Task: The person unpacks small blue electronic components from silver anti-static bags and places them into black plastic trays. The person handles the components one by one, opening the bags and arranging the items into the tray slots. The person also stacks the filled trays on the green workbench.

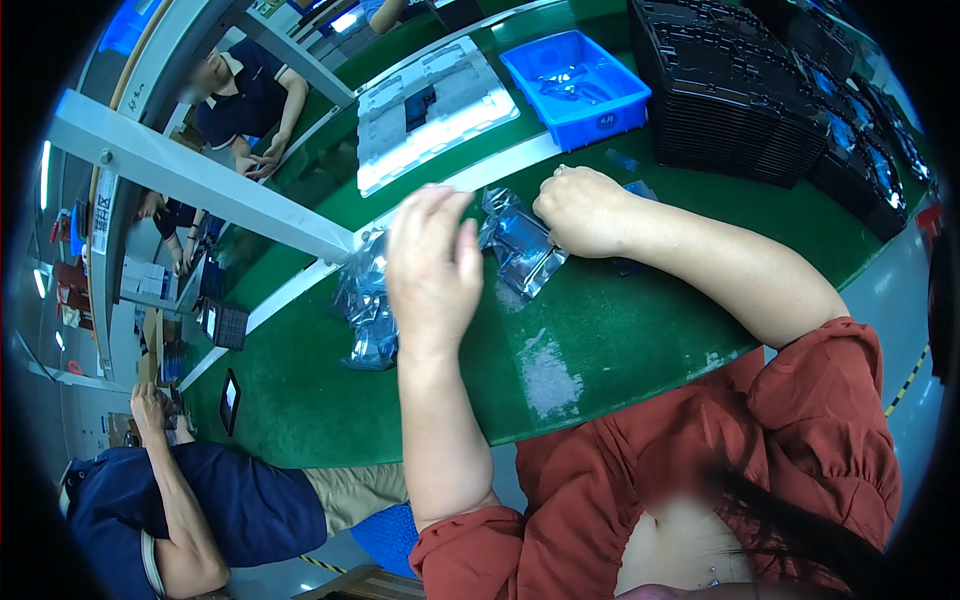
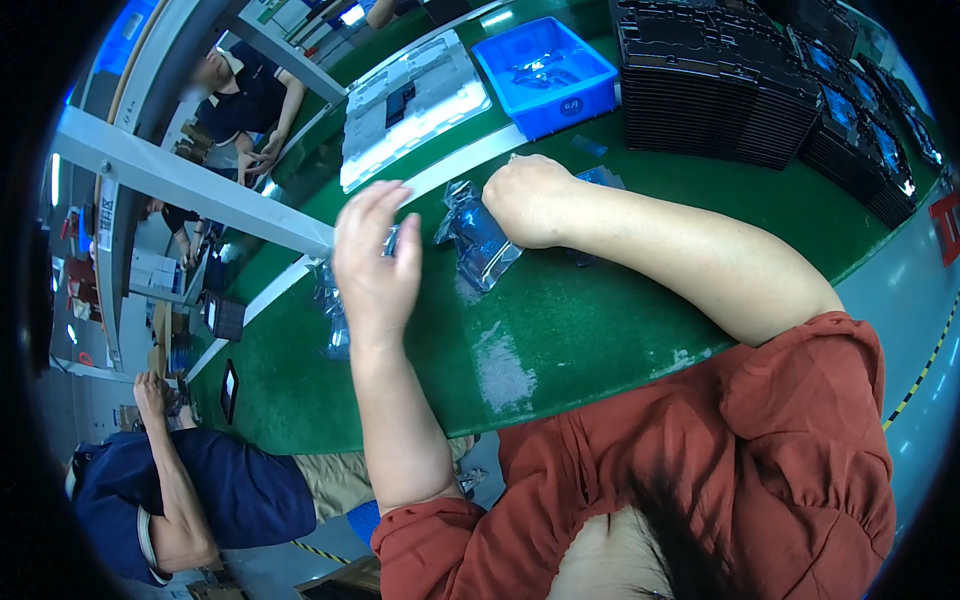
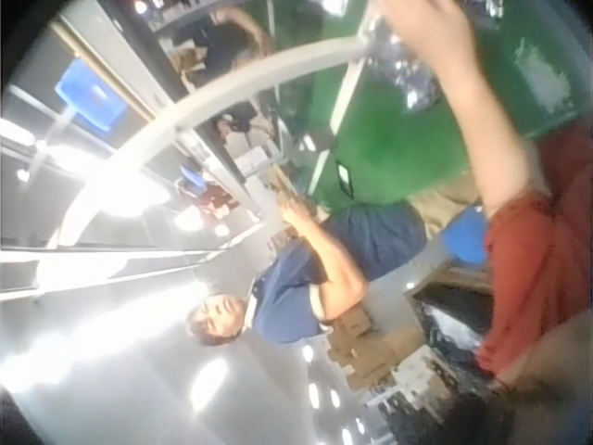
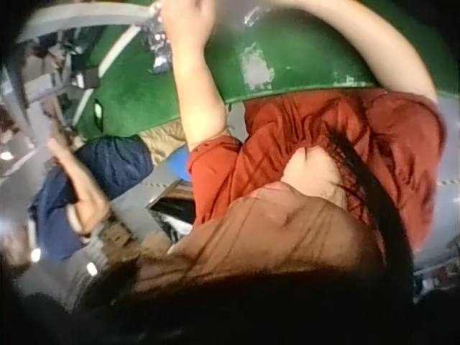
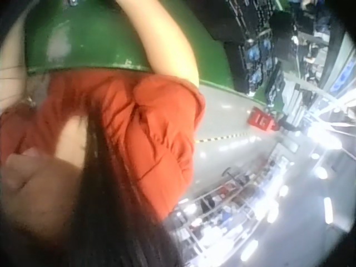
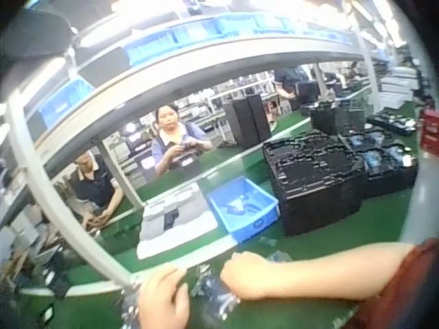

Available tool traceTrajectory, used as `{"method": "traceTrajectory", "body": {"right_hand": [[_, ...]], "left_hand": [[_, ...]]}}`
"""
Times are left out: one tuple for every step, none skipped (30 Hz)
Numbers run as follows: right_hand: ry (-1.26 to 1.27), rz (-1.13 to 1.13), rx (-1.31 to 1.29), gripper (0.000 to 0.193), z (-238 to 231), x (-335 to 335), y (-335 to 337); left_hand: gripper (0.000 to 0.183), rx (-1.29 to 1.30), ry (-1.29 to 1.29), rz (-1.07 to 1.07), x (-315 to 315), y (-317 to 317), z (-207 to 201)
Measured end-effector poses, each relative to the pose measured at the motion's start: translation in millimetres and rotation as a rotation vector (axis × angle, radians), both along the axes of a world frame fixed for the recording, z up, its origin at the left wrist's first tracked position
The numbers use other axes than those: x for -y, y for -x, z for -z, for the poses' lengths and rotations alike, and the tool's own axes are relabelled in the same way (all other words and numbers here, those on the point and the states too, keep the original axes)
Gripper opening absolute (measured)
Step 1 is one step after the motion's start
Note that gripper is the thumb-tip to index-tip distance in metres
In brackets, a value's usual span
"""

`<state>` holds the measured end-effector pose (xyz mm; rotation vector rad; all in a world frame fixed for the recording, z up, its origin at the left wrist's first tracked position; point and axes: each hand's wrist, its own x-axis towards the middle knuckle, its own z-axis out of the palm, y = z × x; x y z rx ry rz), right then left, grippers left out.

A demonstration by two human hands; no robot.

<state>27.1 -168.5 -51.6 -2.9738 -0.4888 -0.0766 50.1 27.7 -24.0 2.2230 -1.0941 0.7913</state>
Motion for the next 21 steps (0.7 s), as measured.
{"method": "traceTrajectory", "body": {"right_hand": [[-0.012, -0.013, -0.014, 0.021, 0, -2, -1], [-0.099, -0.029, 0.039, 0.019, 0, -2, 2], [-0.184, -0.053, 0.095, 0.017, -2, -2, 10], [-0.269, -0.078, 0.147, 0.016, -7, -4, 18], [-0.313, -0.114, 0.183, 0.015, -17, -8, 27], [-0.357, -0.141, 0.215, 0.014, -29, -9, 38], [-0.402, -0.171, 0.250, 0.013, -37, -11, 46], [-0.450, -0.206, 0.306, 0.012, -38, -11, 49], [-0.497, -0.233, 0.365, 0.011, -39, -9, 53], [-0.543, -0.261, 0.424, 0.011, -40, -7, 56], [-0.575, -0.247, 0.414, 0.011, -39, -6, 57], [-0.607, -0.234, 0.403, 0.011, -39, -4, 58], [-0.639, -0.220, 0.391, 0.012, -39, -2, 58], [-0.711, -0.180, 0.333, 0.012, -38, -2, 60], [-0.780, -0.138, 0.274, 0.012, -37, 0, 62], [-0.849, -0.095, 0.215, 0.012, -36, 1, 63], [-0.846, -0.095, 0.183, 0.011, -36, 4, 63], [-0.845, -0.096, 0.151, 0.011, -36, 6, 62], [-0.845, -0.097, 0.119, 0.011, -37, 8, 61], [-0.801, -0.089, 0.096, 0.009, -40, 7, 62], [-0.797, -0.093, 0.082, 0.010, -40, 7, 62]], "left_hand": [[0.031, -0.071, -0.012, 0.080, 5, 3, 2], [0.035, -0.092, -0.023, 0.119, 11, 7, 4], [0.038, -0.109, -0.033, 0.152, 15, 9, 5], [0.046, -0.085, -0.057, 0.206, 16, 9, 7], [0.050, -0.106, -0.067, 0.213, 17, 14, 7], [0.051, -0.203, -0.091, 0.230, 17, 19, 2], [0.051, -0.297, -0.115, 0.244, 16, 24, -3], [0.048, -0.293, -0.029, 0.310, 15, 25, 1], [0.047, -0.384, 0.030, 0.324, 16, 28, 1], [0.046, -0.476, 0.090, 0.338, 17, 32, 2], [0.045, -0.567, 0.149, 0.352, 18, 34, 2], [0.038, -0.571, 0.215, 0.405, 20, 34, 5], [0.035, -0.590, 0.178, 0.379, 19, 33, 5], [0.032, -0.608, 0.142, 0.354, 17, 32, 5], [0.029, -0.628, 0.106, 0.330, 16, 31, 5], [0.019, -0.597, 0.120, 0.318, 17, 31, 5], [0.014, -0.525, 0.029, 0.302, 14, 27, 5], [0.012, -0.574, 0.027, 0.288, 13, 26, 4], [0.011, -0.624, 0.025, 0.274, 12, 27, 4], [0.012, -0.647, 0.018, 0.275, 13, 27, 4], [0.012, -0.670, 0.008, 0.277, 14, 28, 4]]}}
